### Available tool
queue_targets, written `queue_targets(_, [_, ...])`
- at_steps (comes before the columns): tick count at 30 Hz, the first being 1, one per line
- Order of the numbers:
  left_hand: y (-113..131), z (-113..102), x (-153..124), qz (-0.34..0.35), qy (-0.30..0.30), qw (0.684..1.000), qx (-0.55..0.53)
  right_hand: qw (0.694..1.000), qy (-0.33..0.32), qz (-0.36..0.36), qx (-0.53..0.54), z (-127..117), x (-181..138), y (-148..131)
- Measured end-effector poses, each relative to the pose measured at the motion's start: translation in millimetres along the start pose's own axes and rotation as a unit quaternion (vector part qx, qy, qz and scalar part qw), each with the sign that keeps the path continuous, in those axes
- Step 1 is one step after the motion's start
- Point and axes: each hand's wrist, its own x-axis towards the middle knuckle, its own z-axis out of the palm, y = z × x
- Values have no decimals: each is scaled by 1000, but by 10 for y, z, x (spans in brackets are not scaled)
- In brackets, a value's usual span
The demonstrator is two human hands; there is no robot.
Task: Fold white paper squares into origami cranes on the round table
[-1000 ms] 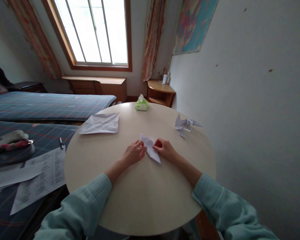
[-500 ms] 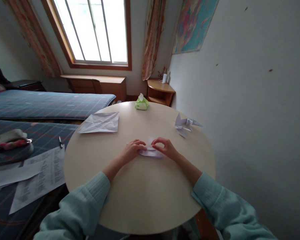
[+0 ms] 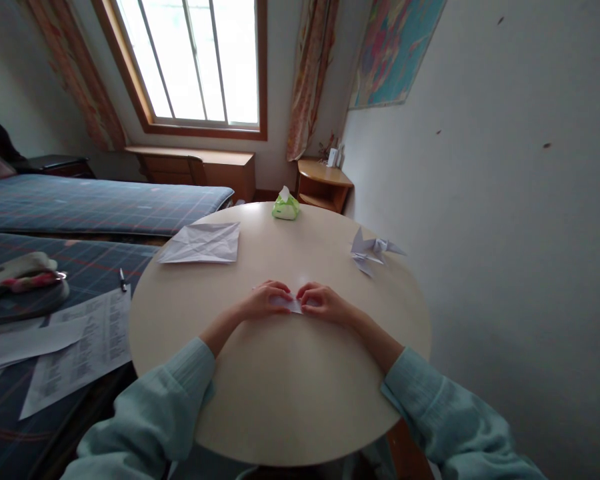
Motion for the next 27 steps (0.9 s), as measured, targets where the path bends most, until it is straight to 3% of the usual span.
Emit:
queue_targets(7, [36, 112, 50, -30, 73, 997, -19, 1000, 17, -10, -20, 51, 14, 40])
queue_targets(13, [50, 136, 58, -33, 87, 996, 14, 998, 36, -2, -49, 76, 26, 96])
queue_targets(20, [84, 99, 52, -124, 52, 990, 50, 979, 100, 39, -171, 96, 42, 158])
queue_targets(27, [36, 120, 40, -138, 19, 989, 50, 985, 119, 46, -119, 93, 36, 178])
